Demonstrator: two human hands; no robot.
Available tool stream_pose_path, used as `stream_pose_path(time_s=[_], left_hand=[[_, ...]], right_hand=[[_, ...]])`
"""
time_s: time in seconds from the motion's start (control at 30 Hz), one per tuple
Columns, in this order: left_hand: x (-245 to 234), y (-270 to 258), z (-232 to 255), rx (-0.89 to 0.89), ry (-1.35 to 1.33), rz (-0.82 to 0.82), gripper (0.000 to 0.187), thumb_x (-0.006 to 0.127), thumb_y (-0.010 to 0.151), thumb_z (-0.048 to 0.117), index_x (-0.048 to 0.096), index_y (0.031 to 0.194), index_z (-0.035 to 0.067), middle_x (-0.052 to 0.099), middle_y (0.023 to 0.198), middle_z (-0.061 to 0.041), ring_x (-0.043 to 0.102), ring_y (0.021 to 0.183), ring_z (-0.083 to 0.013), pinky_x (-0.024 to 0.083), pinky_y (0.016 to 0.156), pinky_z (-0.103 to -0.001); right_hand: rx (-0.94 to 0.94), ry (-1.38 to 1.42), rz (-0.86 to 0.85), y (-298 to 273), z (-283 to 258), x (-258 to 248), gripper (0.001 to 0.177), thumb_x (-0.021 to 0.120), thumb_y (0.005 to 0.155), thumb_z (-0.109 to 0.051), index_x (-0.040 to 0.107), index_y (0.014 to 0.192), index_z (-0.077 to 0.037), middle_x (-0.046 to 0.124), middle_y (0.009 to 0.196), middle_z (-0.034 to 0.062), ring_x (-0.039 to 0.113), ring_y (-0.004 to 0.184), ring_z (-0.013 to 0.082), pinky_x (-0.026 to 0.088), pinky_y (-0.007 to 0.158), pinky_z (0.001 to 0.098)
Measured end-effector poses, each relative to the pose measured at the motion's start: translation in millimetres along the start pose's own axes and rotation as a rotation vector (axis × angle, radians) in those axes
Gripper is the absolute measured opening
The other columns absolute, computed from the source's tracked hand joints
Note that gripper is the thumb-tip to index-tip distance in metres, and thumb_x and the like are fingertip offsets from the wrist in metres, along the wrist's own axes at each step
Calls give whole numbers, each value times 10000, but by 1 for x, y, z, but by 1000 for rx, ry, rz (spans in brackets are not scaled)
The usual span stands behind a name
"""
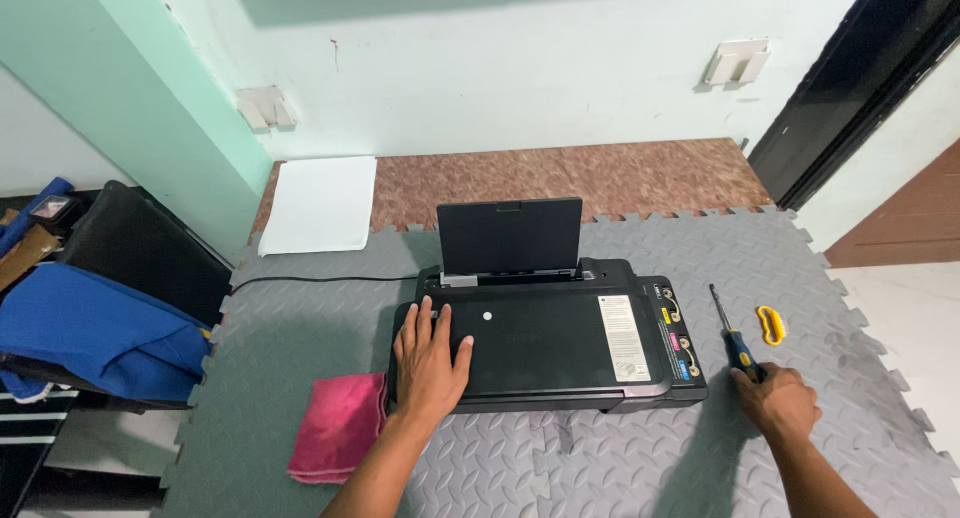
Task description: The person wipes the top surface of a black printer with a pink cloth, then uses a screwdriver to remove two screws from the scanner lid. They lift the lid and brush its underside with a small yellow brush. The person does not load paper or replace cartridges.
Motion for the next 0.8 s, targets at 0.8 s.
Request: stream_pose_path(time_s=[0.8], left_hand=[[-31,17,-20,5,-128,171,496,651,924,251,569,1355,20,556,1411,-179,480,1334,-379,378,1076,-508]], right_hand=[[-485,751,120,-64,-166,-169,454,741,948,-294,694,1297,-6,685,843,115,584,729,155,482,647,333]])
Point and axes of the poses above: each hand's wrist, its own y-axis towards the middle knuckle, its own x-axis out of the palm, z = x × y, the point moved 6 cm from there along y, towards the middle knuckle
